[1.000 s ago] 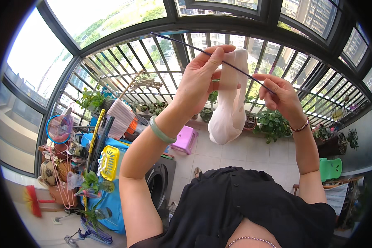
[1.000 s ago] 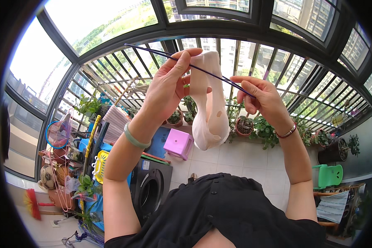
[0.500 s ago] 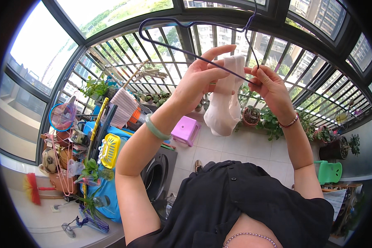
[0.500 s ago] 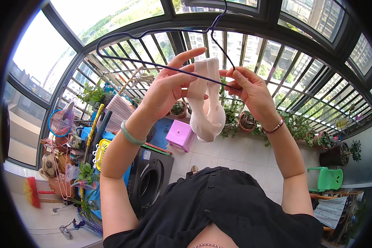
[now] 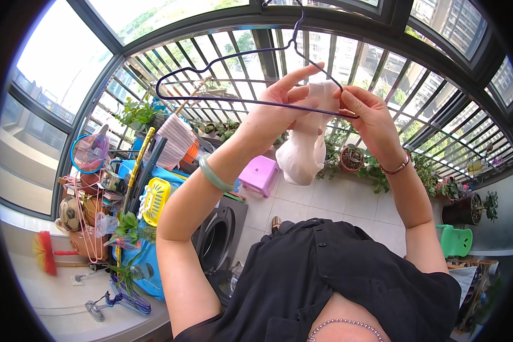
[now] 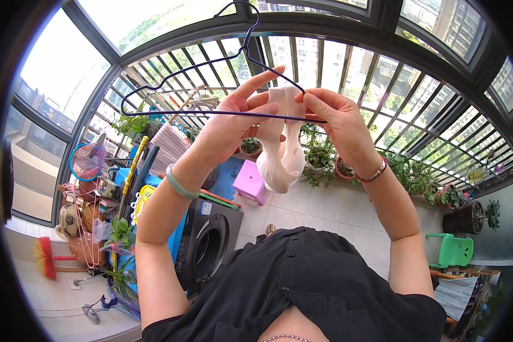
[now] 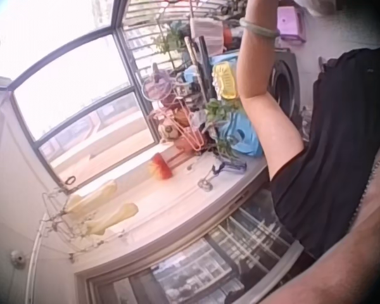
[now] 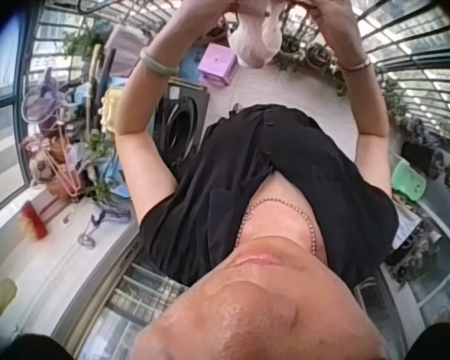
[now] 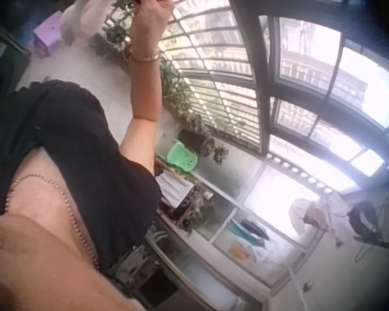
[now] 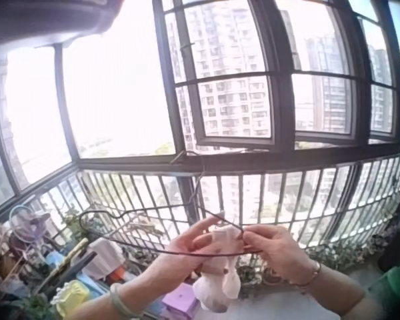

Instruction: The person hangs several pieces of underwear on hangers and places them on a balcony drying rack. They then use a mop to clean the tiled floor of the balcony.

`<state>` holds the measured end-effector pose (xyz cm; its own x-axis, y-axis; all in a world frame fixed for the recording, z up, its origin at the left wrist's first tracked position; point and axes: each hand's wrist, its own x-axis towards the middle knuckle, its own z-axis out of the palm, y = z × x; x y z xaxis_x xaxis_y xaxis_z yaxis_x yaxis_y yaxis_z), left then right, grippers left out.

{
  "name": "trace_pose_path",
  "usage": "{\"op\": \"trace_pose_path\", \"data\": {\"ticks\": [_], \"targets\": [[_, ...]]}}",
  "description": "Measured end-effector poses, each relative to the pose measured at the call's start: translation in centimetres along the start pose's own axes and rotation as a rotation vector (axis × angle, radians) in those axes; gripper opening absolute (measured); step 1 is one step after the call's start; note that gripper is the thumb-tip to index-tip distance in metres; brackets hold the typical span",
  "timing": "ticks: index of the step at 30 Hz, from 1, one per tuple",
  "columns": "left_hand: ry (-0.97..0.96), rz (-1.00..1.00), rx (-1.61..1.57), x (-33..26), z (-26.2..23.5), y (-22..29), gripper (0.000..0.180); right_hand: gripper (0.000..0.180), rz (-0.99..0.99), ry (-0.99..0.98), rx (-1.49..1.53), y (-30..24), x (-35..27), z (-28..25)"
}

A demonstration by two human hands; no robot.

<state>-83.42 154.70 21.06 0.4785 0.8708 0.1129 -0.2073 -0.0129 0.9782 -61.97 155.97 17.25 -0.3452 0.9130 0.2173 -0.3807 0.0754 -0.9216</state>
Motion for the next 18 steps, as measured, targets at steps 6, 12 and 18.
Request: {"op": "trace_pose_path", "data": {"ticks": [6, 12, 18], "targets": [[0.030, 0.013, 0.086, -0.2, -1.1, 0.1, 0.056, 0.023, -0.008, 0.009, 0.050, 0.2, 0.6, -0.3], [0.231, 0.086, -0.077, -0.7, -3.8, 1.2, 0.044, 0.022, -0.156, 0.102, 0.015, -0.9, 0.2, -4.6], [0.389, 0.200, -0.128, -0.7, -6.5, 1.9, 0.044, 0.021, -0.242, 0.173, -0.149, -1.8, -1.7, -9.1]]}}
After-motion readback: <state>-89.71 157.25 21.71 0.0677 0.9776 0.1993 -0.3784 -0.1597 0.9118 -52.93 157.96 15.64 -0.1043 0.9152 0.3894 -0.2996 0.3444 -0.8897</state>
